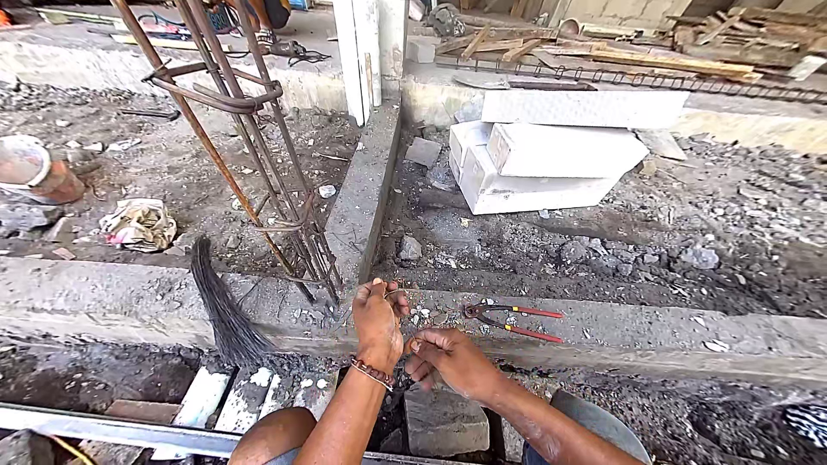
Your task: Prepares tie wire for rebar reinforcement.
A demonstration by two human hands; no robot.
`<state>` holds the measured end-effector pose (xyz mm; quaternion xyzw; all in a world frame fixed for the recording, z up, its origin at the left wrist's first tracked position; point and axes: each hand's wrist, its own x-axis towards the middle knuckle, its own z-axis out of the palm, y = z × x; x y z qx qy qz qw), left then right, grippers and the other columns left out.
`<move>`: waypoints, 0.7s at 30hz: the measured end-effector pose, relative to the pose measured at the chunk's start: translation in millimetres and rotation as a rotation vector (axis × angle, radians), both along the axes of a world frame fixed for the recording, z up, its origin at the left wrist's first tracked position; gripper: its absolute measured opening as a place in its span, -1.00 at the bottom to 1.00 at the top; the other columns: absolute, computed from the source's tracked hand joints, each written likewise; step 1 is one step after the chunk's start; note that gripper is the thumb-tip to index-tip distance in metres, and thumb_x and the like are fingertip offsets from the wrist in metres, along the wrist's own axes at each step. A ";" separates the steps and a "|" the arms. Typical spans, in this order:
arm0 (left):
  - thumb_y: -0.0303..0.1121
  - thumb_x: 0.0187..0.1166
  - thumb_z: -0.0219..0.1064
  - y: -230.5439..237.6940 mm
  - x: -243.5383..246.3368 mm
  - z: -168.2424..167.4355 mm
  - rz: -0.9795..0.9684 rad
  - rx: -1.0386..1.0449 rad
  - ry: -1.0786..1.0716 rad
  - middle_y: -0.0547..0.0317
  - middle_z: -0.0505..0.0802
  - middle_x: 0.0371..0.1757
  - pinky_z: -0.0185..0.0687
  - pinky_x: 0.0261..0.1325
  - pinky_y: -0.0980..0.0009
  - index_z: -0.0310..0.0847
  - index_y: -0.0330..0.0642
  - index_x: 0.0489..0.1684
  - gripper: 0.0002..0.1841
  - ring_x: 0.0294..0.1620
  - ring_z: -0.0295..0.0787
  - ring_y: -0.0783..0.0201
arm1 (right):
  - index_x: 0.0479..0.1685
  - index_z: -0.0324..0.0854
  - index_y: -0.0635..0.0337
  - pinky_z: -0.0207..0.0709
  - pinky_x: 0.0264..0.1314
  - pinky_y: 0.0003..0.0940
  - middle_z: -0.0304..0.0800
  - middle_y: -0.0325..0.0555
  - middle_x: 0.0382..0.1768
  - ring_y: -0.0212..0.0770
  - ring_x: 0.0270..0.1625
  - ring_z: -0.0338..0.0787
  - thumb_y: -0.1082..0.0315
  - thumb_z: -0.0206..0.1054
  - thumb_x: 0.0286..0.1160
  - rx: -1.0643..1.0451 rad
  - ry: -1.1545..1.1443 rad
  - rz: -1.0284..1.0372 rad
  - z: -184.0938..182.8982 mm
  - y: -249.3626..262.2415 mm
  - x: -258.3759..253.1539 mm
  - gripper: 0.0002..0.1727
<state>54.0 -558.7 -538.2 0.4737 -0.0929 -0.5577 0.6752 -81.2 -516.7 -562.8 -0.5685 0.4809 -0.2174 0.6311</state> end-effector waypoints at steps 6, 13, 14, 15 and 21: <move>-0.34 0.91 -0.07 -0.4 -8.7 -1.3 0.041 -0.088 0.002 0.17 0.64 -0.42 0.40 -0.66 0.59 0.38 -0.14 -0.07 -0.84 -0.69 0.47 0.40 | 0.26 0.58 0.33 0.84 -0.02 -0.23 0.91 -0.01 -0.23 -0.16 -0.22 0.94 0.27 -0.14 0.92 0.167 -0.200 -0.081 -3.1 2.3 2.1 -0.59; -0.31 0.90 -0.06 1.1 4.6 2.4 -0.074 -0.128 0.133 0.00 0.74 -0.23 0.79 -0.22 0.27 0.44 -0.22 0.10 -0.79 -0.37 0.77 0.14 | 0.24 0.64 0.16 0.15 -0.67 -0.59 0.53 -0.36 -0.51 -0.50 -0.68 0.29 0.14 -0.13 0.94 0.084 -0.257 -0.119 -0.2 -1.1 -0.2 -0.56; -0.29 0.89 -0.02 1.0 10.6 3.1 -0.126 -0.119 0.171 -0.06 0.77 -0.19 0.82 -0.11 0.20 0.47 -0.27 0.17 -0.75 -0.30 0.81 0.09 | 0.23 0.66 0.18 0.11 -0.68 -0.60 0.48 -0.37 -0.54 -0.51 -0.69 0.25 0.14 -0.14 0.94 0.099 -0.278 -0.129 3.0 -2.9 -2.6 -0.55; -0.26 0.89 -0.01 0.7 16.7 3.8 -0.188 -0.116 0.202 -0.11 0.82 -0.13 0.82 0.01 0.16 0.50 -0.31 0.22 -0.70 -0.21 0.85 0.06 | 0.20 0.68 0.18 0.08 -0.70 -0.61 0.43 -0.39 -0.57 -0.52 -0.71 0.21 0.13 -0.14 0.94 0.097 -0.297 -0.134 5.0 -4.7 -5.0 -0.53; -0.34 0.90 -0.04 2.4 38.2 11.9 -0.411 -0.214 0.240 -0.27 0.84 0.09 0.79 0.29 0.08 0.52 -0.43 0.37 -0.64 0.07 0.89 -0.06 | 0.08 0.74 0.15 0.09 -0.69 -0.58 0.26 -0.45 -0.66 -0.51 -0.71 0.19 0.08 -0.07 0.91 -0.088 -0.330 -0.084 0.2 -8.4 -12.7 -0.52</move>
